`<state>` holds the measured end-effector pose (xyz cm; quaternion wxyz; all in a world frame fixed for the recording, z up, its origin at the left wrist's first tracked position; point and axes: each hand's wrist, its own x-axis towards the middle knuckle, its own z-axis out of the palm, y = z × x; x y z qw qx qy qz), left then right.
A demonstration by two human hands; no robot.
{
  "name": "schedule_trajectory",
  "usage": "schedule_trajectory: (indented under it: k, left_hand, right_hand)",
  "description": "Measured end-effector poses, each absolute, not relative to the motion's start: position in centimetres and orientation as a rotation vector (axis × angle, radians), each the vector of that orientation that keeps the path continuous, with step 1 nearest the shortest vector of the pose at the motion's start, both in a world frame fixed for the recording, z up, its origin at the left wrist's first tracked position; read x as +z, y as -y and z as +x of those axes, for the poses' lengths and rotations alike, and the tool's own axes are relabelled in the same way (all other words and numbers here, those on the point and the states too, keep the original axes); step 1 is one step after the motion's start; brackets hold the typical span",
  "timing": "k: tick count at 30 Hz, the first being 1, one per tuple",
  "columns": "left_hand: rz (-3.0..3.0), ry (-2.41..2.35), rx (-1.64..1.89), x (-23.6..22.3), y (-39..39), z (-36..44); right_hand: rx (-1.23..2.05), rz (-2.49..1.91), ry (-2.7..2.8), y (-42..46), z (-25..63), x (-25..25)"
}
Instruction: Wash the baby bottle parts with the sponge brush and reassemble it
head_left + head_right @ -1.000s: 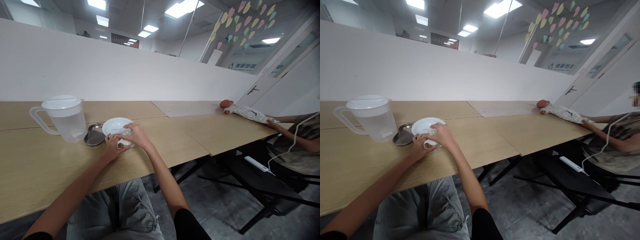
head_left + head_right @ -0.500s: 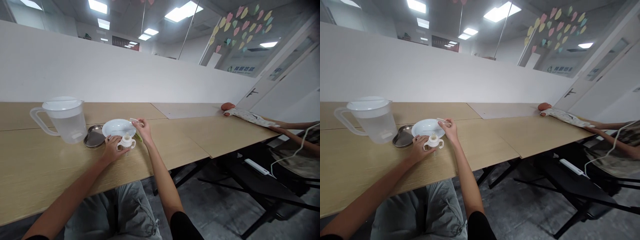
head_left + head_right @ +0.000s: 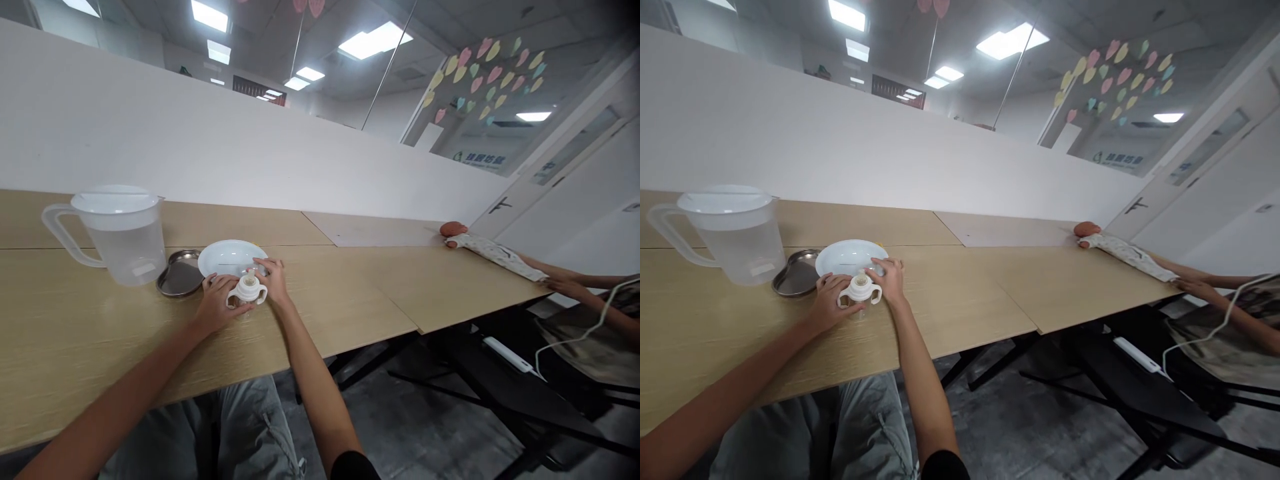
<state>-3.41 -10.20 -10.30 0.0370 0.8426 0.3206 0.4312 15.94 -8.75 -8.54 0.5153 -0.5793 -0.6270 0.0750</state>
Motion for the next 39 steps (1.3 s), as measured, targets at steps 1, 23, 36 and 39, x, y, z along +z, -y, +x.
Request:
schedule_trajectory:
  k: [1, 23, 36, 39]
  left_hand:
    - [2.584, -0.984, 1.323, -10.3, 10.2, -3.4]
    - [2.563, -1.009, 1.278, -10.1, 10.5, -3.4]
    - [2.572, -1.019, 1.271, -9.9, 10.5, -3.4]
    - [2.579, -1.029, 1.271, -9.9, 10.6, -3.4]
  right_hand:
    - [0.177, -1.410, 1.548, 8.7, 16.0, -8.6]
    - [0.319, -1.554, 1.595, 8.6, 16.1, -8.4]
    - [0.166, -1.471, 1.465, 8.9, 16.1, -8.5]
    - [0.125, -1.274, 1.368, 9.4, 16.1, -8.0]
